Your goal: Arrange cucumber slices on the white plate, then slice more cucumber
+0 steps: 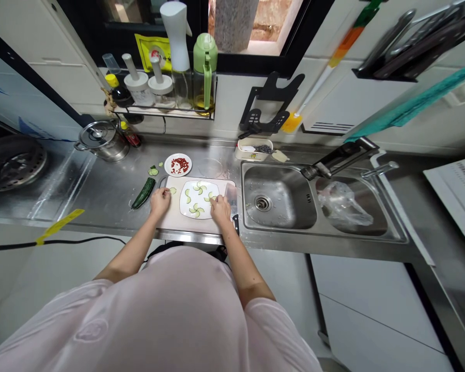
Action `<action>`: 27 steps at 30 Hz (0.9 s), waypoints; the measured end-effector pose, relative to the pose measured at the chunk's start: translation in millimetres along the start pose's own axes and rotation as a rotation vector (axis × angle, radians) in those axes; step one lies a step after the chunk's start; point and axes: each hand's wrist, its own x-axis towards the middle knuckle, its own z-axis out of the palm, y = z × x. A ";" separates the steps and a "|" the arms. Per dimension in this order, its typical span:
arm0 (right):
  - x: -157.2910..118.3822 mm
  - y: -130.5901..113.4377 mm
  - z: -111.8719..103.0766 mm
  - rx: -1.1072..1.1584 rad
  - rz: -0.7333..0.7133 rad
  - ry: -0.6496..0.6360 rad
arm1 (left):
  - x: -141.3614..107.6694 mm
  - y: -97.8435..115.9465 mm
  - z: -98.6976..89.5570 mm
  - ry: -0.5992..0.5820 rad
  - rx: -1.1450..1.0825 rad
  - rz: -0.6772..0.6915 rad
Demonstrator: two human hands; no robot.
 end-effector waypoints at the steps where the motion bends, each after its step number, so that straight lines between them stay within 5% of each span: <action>1: 0.0 0.0 0.4 0.003 -0.002 0.006 | -0.2 -0.2 0.3 -0.001 -0.001 -0.004; 27: 3.7 -2.8 4.0 0.035 0.027 0.024 | 12.9 3.1 7.6 -0.045 0.110 -0.040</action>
